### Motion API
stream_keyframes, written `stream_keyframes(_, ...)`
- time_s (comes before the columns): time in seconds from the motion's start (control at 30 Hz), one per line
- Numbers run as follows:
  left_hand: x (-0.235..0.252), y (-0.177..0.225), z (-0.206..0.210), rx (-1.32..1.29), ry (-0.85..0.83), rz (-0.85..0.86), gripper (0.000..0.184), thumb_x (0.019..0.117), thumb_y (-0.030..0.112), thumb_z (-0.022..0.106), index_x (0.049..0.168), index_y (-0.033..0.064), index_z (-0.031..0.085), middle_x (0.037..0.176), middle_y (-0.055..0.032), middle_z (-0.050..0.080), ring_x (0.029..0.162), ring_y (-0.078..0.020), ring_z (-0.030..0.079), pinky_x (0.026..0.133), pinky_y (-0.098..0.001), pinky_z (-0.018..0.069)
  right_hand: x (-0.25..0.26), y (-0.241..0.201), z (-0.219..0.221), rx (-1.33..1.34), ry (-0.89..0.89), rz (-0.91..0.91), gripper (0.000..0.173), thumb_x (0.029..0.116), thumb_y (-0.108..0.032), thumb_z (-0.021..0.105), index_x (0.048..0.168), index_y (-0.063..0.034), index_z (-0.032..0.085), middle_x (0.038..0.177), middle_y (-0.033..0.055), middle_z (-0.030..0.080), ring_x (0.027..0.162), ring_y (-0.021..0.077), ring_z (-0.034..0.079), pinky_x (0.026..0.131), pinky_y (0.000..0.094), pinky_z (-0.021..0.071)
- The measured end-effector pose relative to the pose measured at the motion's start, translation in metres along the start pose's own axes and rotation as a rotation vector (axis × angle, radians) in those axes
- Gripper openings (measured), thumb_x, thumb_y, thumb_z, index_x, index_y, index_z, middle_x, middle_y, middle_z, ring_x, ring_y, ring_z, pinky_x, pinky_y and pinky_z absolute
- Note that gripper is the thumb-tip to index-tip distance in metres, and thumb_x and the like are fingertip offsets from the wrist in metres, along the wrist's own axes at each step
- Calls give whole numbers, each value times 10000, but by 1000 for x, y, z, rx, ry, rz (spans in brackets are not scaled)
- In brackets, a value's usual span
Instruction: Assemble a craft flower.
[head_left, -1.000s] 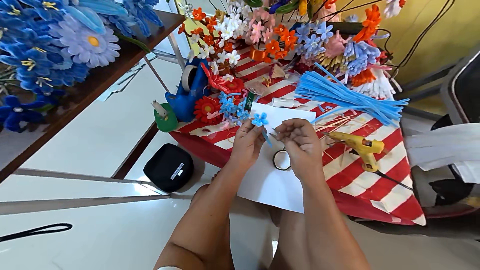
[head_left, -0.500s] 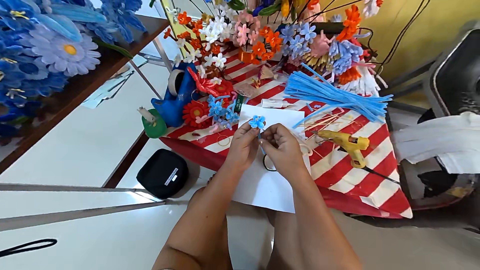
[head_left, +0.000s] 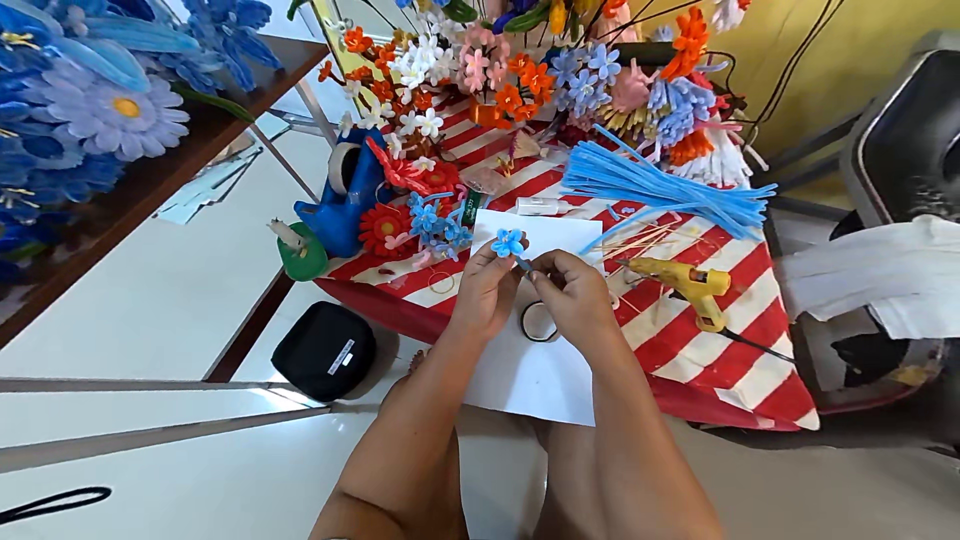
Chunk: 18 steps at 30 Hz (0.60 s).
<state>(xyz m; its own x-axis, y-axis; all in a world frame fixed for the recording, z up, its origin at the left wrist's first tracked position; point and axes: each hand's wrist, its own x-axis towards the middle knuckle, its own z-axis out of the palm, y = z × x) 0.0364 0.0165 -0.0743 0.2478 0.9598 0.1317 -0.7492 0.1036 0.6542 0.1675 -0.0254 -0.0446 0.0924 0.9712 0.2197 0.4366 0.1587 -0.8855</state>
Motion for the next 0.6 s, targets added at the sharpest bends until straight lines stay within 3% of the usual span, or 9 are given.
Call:
stream_keyframes(0.3,5,-1,4,-108,76,-70,299,1041,68,409,979,153,689,979,-8,710,895,-117,686,823,-281,576,-4,-3,-3,-22,-95,-10,148,968,-132,598,962,-25,700,822,3,645,713,-12,572,672,155,476)
stream_keyframes(0.6,8,-3,4,-89,26,-37,258,1020,78,466,993,162,709,972,-8,714,894,-115,688,837,-299,578,-2,-2,-8,-25,-140,27,158,974,-156,609,1004,-27,695,852,15,644,736,15,586,694,180,492)
